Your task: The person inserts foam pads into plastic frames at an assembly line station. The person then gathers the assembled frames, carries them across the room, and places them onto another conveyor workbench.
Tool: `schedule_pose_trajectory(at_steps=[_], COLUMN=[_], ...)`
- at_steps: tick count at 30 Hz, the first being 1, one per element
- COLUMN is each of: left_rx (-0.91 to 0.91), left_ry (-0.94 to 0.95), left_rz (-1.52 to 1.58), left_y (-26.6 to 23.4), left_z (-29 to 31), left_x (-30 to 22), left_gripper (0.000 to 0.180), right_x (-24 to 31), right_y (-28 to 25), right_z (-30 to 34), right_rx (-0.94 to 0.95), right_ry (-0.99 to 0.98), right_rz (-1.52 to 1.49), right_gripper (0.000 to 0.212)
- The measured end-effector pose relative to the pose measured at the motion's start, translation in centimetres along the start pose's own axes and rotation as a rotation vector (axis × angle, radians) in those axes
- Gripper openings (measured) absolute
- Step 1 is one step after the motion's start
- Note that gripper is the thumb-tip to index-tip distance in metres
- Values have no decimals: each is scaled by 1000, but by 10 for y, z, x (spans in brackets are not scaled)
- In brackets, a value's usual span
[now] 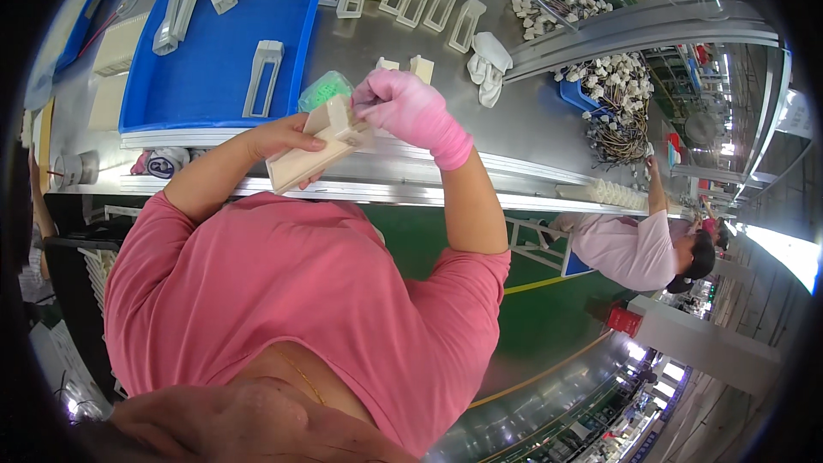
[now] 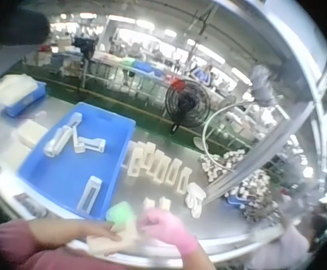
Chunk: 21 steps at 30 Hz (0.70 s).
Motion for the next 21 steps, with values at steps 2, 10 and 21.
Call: schedule_pose_trajectory(at_steps=[2, 10, 21], left_rx=[-9, 11, -158], left_ry=[0, 58, 51], left_rz=[34, -190, -86], left_y=[1, 2, 5], left_z=[-2, 0, -5], left_x=[2, -2, 0], left_gripper=[41, 41, 40], right_x=[6, 23, 9], right_y=[1, 0, 17], right_z=[0, -1, 13], right_rx=[-21, -38, -269], right_ry=[5, -93, -215], right_rz=[71, 482, 351], right_gripper=[10, 10, 26])
Point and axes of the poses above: each hand's wrist, its own z-axis away from the middle knuckle, its own y-axis out of the palm, x = y × z, the point moved 2 cm from there along -z, towards the middle knuckle, and after that the axes turned 3 degrees about x, right-handed, at the moved point
